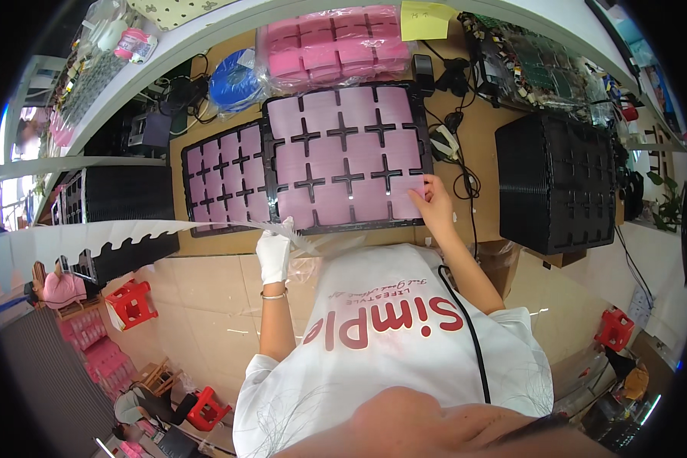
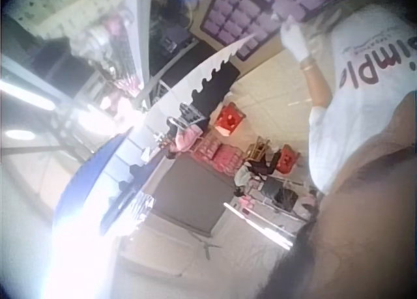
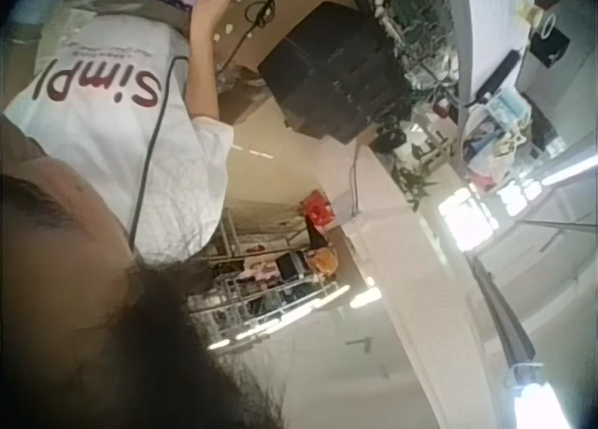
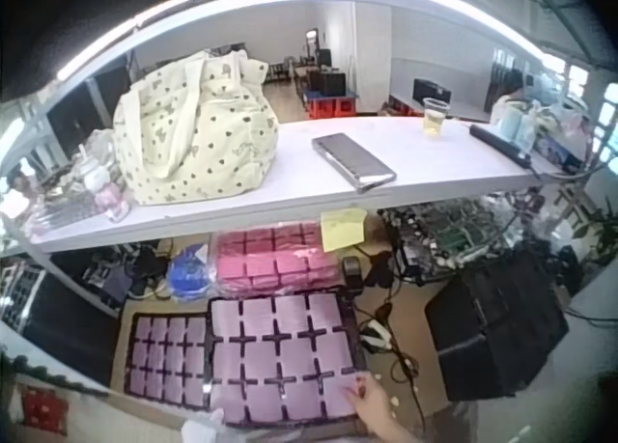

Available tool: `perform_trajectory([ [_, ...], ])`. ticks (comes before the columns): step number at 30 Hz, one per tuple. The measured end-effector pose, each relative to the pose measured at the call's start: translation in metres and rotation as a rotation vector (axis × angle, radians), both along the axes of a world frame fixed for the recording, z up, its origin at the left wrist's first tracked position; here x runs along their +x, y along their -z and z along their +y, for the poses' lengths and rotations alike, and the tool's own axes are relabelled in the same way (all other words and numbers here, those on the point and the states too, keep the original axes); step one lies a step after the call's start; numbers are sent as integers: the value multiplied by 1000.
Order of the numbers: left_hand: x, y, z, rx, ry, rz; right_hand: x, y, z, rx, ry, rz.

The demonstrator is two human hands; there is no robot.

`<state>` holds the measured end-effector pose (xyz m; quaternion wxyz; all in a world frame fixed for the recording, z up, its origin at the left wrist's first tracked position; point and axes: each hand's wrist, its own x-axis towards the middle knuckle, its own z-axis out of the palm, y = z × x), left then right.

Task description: The person places pink foam inserts into black plastic trays and secures them with clear plastic tape. They repeatedly pick up foam inserts, position them into the tray compartments, and apply tape to the edges to hold them in place.

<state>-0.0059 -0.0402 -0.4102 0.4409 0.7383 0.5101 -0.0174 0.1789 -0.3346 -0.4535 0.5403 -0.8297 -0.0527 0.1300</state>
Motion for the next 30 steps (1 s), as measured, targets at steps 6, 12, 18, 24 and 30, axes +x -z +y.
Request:
perform_trajectory([
  [6,5,-9,0,84,-11,-14,4,-8,1,-41,42,-33],
  [12,15,-35,11,247,182,228,4,-4,-7,-77,-1,-42],
  [18,72,-31,45,635,188,-174,40,-21,-3,-304,-30,-331],
  [24,212,-25,87,837,694,-662,154,-32,89,-4,-248,-824],
  [30,278,11,134,898,1188,6,215,8,158,-294,-680,-660],
])
